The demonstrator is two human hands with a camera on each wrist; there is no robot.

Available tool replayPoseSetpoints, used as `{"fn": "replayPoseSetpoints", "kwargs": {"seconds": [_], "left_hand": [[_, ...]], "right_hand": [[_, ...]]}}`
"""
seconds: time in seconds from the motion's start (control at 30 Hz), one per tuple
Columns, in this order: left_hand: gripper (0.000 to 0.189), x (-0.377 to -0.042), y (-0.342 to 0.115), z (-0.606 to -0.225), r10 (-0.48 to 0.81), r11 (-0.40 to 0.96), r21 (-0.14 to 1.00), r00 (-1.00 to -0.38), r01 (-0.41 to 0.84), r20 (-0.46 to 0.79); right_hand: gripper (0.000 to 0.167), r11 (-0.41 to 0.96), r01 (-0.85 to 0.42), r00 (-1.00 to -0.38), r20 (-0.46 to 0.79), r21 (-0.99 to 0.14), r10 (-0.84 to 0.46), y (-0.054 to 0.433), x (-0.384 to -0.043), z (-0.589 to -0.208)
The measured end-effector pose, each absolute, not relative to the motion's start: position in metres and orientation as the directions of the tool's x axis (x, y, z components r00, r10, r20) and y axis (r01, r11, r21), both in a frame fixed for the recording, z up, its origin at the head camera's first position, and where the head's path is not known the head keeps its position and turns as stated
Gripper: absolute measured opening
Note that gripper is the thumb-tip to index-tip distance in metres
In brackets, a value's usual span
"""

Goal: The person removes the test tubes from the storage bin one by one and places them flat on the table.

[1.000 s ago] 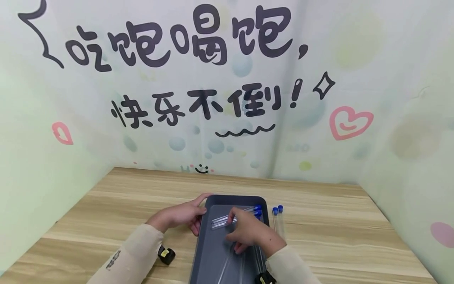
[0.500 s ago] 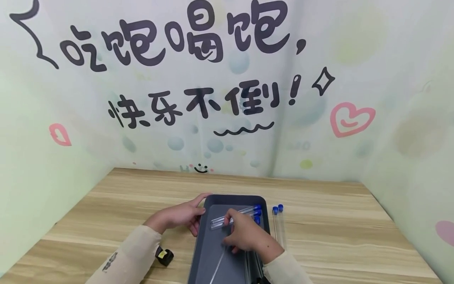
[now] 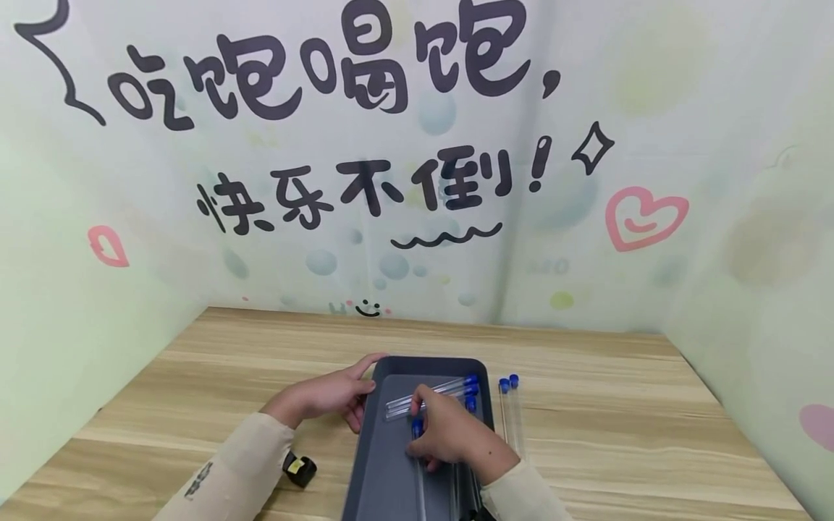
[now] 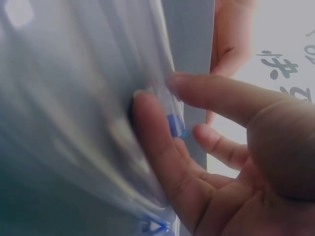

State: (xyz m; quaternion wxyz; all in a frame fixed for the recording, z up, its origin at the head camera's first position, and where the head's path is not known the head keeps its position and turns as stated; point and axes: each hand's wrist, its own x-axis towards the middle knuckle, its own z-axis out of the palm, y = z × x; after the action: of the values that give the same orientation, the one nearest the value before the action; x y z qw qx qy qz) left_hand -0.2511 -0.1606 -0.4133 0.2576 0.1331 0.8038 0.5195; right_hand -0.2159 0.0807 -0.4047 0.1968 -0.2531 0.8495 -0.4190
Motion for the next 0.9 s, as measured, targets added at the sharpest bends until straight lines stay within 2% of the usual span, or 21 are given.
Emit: {"fn": "replayPoseSetpoints", "kwargs": {"seconds": [0.57, 0.9], "left_hand": [[0.055, -0.25, -0.159, -0.412, 0.478, 0.417, 0.908, -0.837, -0.049, -0.265], [0.055, -0.249, -0.159, -0.413, 0.472, 0.421, 0.905, -0.838, -0.06, -0.275]], "right_hand": [[0.058, 0.492, -0.194, -0.789, -0.163, -0.849, -0.593, 0.083, -0.216, -0.404], [0.057, 0.443, -0.152, -0.797, -0.155, -0.884, -0.584, 0.089, -0.216, -0.395]]}}
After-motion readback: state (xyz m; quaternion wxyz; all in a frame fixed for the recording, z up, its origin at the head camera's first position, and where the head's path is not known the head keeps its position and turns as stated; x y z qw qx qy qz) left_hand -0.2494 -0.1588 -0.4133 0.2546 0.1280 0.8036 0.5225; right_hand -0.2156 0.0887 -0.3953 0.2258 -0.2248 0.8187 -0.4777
